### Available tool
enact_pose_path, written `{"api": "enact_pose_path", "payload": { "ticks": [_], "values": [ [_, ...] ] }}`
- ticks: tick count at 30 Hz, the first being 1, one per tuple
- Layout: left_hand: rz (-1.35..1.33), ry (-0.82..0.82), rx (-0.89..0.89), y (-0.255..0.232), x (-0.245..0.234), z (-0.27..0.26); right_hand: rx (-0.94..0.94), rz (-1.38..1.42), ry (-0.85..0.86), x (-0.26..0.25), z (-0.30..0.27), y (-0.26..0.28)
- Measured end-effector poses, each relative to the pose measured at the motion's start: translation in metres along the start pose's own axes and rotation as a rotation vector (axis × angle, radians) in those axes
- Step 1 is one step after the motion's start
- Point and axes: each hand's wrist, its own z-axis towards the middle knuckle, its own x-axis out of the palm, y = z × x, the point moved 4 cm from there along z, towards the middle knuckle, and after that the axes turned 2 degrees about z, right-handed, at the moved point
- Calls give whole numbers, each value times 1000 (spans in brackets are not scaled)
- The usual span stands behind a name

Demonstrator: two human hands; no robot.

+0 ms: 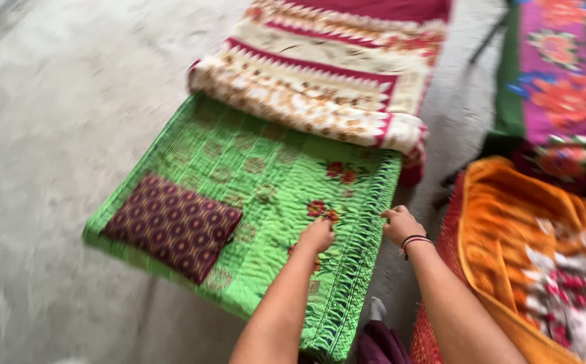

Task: The person folds a patterned blanket on a cot, then places an orange blanket and two teal pillows on the cot. The person then spreads a red patterned sheet over a second cot and smooths it out.

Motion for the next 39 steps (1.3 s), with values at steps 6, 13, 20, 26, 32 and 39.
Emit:
{"api": "enact_pose_path", "payload": {
  "ticks": [6,13,20,26,32,39],
  "values": [
    [280,101,177,-28,9,-17,154,57,-136,0,-93,-53],
    [323,180,458,-177,50,-70,468,172,-167,-4,-224,-173],
    [445,279,681,-299,124,-166,637,279,-315,23,-367,-284],
    [448,327,807,-367,201,-263,731,270,-332,60,-495,-367],
    [504,345,825,-407,263,-341,787,302,-364,83,-592,-440],
    [549,380,819,-450,311,-388,791,290,-383,88,-672,-511]
  ]
}}
